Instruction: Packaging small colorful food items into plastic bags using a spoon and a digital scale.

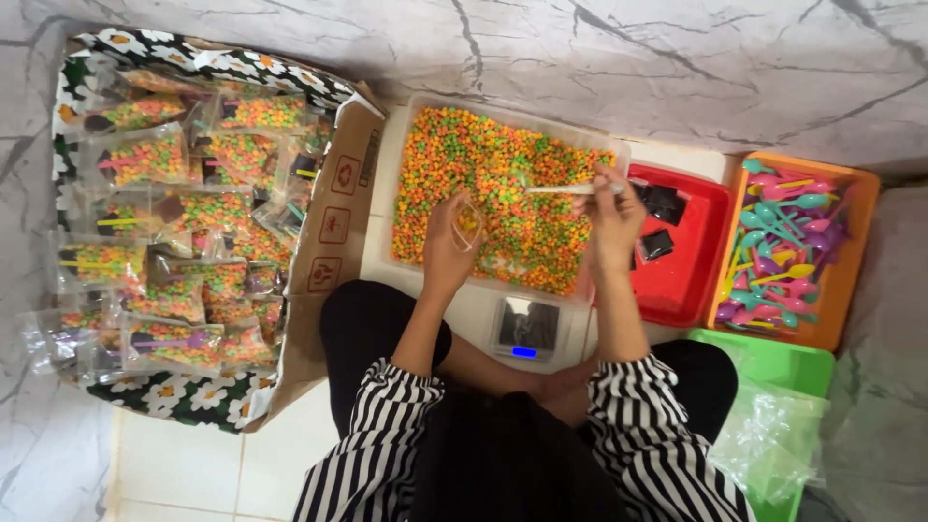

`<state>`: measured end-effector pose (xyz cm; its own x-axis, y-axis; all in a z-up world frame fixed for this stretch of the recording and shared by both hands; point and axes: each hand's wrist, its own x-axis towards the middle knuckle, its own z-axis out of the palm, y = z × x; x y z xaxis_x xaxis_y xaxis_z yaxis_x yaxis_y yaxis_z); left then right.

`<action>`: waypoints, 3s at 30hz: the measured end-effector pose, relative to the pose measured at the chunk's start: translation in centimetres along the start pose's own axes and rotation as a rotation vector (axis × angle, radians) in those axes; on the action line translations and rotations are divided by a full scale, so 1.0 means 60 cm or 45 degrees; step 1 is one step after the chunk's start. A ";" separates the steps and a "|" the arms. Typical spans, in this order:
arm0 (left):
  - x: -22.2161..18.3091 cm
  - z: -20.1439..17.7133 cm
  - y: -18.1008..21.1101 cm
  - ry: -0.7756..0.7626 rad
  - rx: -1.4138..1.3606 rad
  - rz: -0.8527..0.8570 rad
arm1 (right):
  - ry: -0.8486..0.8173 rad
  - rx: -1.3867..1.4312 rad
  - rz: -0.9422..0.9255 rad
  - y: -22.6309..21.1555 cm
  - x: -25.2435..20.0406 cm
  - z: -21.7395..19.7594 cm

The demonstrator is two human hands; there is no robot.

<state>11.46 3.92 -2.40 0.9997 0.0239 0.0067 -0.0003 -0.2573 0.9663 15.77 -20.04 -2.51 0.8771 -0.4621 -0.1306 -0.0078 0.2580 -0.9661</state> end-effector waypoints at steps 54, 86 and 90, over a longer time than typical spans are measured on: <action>0.016 0.050 0.015 -0.133 0.067 0.164 | -0.137 -0.416 -0.359 -0.174 -0.102 0.025; -0.070 -0.002 0.086 -0.312 -0.818 -0.070 | -0.272 -0.996 -0.464 -0.089 -0.136 -0.118; -0.113 0.011 0.113 -0.453 -0.637 -0.084 | -0.795 -0.657 -0.527 -0.229 -0.206 -0.050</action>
<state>4.68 1.40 3.91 0.9450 -0.3215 -0.0600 0.1362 0.2203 0.9659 3.57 -20.42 11.68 0.9571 0.1494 0.2484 0.2838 -0.3080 -0.9081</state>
